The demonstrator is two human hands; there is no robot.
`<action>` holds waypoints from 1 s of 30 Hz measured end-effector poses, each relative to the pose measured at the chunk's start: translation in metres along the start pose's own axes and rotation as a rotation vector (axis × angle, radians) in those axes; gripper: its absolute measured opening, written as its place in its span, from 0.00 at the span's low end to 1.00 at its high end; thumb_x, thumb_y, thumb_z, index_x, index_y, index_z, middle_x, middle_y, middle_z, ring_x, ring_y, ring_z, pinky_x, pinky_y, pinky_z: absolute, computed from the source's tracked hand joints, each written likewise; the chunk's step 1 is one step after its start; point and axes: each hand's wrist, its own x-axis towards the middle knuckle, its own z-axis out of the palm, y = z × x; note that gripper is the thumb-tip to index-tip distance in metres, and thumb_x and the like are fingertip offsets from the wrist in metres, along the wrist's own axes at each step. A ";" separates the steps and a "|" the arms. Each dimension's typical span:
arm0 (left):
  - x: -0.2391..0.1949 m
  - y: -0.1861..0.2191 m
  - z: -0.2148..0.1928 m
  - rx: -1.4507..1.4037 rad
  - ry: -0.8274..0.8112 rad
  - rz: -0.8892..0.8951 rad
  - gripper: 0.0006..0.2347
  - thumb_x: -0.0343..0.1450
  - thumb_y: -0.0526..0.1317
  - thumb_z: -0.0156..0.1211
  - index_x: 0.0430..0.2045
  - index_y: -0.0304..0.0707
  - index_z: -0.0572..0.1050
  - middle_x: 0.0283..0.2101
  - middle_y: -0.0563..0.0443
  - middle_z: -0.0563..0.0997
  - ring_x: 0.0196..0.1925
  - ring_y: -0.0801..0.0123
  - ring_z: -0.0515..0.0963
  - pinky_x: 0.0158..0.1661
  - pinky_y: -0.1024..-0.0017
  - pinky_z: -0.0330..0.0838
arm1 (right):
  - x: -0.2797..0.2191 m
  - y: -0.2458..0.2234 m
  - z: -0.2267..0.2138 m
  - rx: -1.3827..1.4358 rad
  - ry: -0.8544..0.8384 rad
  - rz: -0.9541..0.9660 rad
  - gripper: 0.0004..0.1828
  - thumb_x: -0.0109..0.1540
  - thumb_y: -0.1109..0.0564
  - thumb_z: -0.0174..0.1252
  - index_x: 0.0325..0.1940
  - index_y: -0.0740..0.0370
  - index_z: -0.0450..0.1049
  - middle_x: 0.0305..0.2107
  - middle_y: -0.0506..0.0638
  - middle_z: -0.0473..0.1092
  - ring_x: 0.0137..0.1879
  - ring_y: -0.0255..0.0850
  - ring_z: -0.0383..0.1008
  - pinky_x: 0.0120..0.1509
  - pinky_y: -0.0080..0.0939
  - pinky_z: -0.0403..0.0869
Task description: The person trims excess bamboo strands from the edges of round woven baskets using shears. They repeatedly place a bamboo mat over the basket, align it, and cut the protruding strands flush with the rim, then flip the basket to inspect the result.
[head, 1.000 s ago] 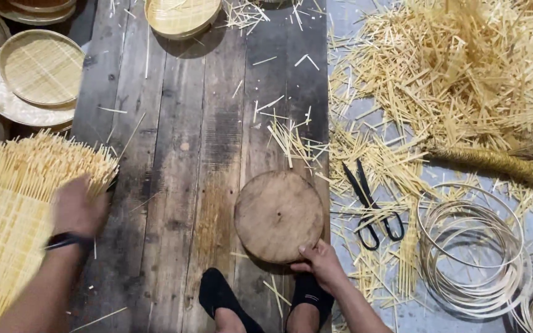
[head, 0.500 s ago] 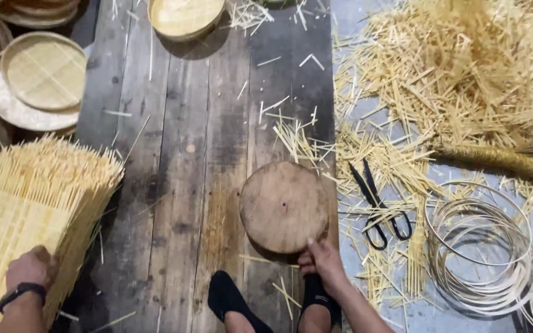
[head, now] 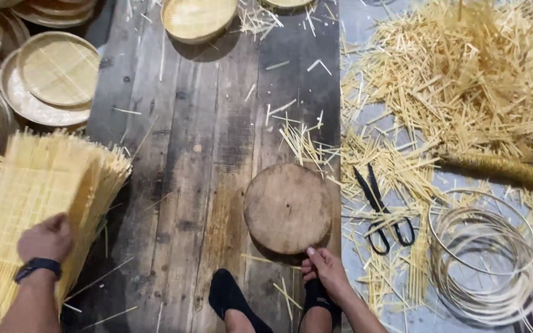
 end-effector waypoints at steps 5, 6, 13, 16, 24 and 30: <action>0.002 0.004 -0.041 -0.142 0.206 -0.017 0.12 0.80 0.49 0.55 0.45 0.48 0.85 0.35 0.39 0.85 0.40 0.50 0.85 0.46 0.60 0.79 | 0.000 0.006 -0.003 -0.021 -0.027 -0.059 0.20 0.65 0.44 0.56 0.39 0.67 0.73 0.29 0.55 0.75 0.31 0.40 0.77 0.34 0.40 0.78; 0.002 0.014 -0.056 -0.337 0.289 0.003 0.13 0.78 0.44 0.51 0.48 0.45 0.83 0.36 0.41 0.85 0.39 0.57 0.87 0.47 0.65 0.80 | 0.007 0.009 -0.004 -0.041 -0.031 -0.076 0.21 0.65 0.44 0.55 0.39 0.67 0.73 0.28 0.56 0.75 0.30 0.40 0.77 0.33 0.40 0.78; -0.029 0.103 -0.072 -0.492 0.035 0.158 0.15 0.71 0.48 0.70 0.44 0.37 0.85 0.35 0.42 0.86 0.39 0.61 0.86 0.45 0.65 0.79 | 0.003 0.003 -0.005 0.075 -0.057 -0.068 0.20 0.67 0.47 0.57 0.39 0.69 0.70 0.27 0.55 0.72 0.30 0.39 0.73 0.31 0.39 0.74; -0.018 0.091 -0.063 -0.573 -0.043 0.102 0.20 0.65 0.46 0.75 0.46 0.32 0.83 0.39 0.44 0.86 0.42 0.64 0.86 0.47 0.66 0.78 | -0.002 0.012 -0.011 -0.031 -0.058 -0.057 0.19 0.66 0.47 0.55 0.41 0.68 0.73 0.29 0.56 0.75 0.32 0.41 0.77 0.34 0.41 0.79; -0.008 0.196 -0.143 -0.615 0.063 0.691 0.18 0.70 0.38 0.63 0.54 0.29 0.77 0.51 0.40 0.81 0.53 0.60 0.79 0.55 0.62 0.71 | 0.006 0.000 -0.029 -0.013 0.149 -0.194 0.23 0.68 0.44 0.49 0.46 0.69 0.74 0.26 0.58 0.75 0.26 0.43 0.76 0.27 0.41 0.74; -0.178 0.335 -0.171 -0.519 -0.030 1.106 0.21 0.68 0.31 0.57 0.57 0.33 0.74 0.57 0.42 0.77 0.62 0.57 0.73 0.63 0.57 0.66 | -0.036 -0.114 -0.031 0.355 -0.185 -0.388 0.33 0.68 0.33 0.40 0.52 0.63 0.74 0.34 0.54 0.77 0.38 0.42 0.80 0.42 0.40 0.79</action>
